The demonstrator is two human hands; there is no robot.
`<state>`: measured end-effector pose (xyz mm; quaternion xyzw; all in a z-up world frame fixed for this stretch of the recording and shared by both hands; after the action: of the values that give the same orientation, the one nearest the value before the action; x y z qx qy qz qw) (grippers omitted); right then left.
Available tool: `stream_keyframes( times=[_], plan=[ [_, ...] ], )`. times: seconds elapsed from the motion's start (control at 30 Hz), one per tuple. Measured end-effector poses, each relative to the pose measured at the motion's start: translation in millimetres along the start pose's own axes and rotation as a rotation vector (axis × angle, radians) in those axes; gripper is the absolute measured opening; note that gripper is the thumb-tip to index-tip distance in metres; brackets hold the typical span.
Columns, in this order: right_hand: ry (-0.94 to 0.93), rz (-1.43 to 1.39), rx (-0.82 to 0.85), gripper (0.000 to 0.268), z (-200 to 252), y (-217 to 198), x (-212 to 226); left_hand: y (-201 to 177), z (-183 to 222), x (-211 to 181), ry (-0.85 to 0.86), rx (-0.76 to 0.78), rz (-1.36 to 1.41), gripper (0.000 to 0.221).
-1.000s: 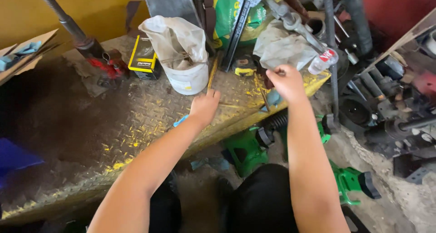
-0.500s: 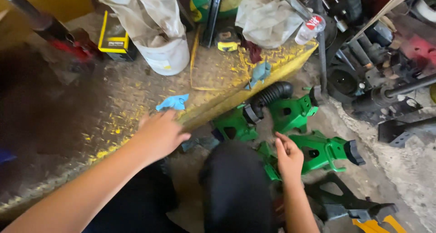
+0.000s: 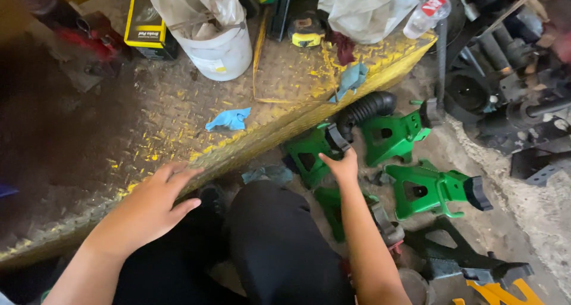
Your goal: Cleaning and assembling automotive jack stands on a workbench.
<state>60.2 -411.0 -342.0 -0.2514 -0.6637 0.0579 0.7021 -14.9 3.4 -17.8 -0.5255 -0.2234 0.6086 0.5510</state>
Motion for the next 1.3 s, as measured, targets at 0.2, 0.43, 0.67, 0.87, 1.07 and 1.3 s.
stream_keyframes(
  times=[0.2, 0.43, 0.67, 0.87, 1.07, 1.3],
  plan=[
    [0.028, 0.278, -0.205, 0.06, 3.9, 3.7, -24.7, 13.2, 8.3, 39.9, 0.076, -0.037, 0.035, 0.06],
    [0.123, 0.187, -0.144, 0.058, 8.5, -4.6, -21.5, -0.2, 15.7, 46.4, -0.053, 0.003, 0.11, 0.057],
    [0.065, 0.439, -0.176, 0.063, 2.0, 1.3, -27.9, 1.5, 11.1, 45.4, -0.008, 0.002, 0.108, 0.054],
    [-0.027, 0.341, -0.181, 0.062, -1.7, 9.5, -8.2, 1.9, 7.2, 37.2, 0.053, 0.003, 0.133, 0.052],
    [-0.033, 0.262, -0.147, 0.063, -3.6, 9.3, 0.1, 3.2, 7.1, 39.7, 0.076, -0.011, 0.158, 0.051],
    [0.037, 0.246, -0.135, 0.065, -4.3, 8.9, -2.8, 3.8, 3.0, 38.7, 0.142, -0.027, 0.153, 0.053]
  ],
)
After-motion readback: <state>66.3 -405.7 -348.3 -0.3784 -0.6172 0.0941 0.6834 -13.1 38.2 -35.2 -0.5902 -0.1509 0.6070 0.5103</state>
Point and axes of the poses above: each hand's wrist, its own z-axis away from the middle knuckle, its own y-axis out of the palm, x = y × z, the point moved 8 cm from there along -z, towards the middle knuckle, and after that the axes turned 2 degrees about y, right-handed, at the moved point
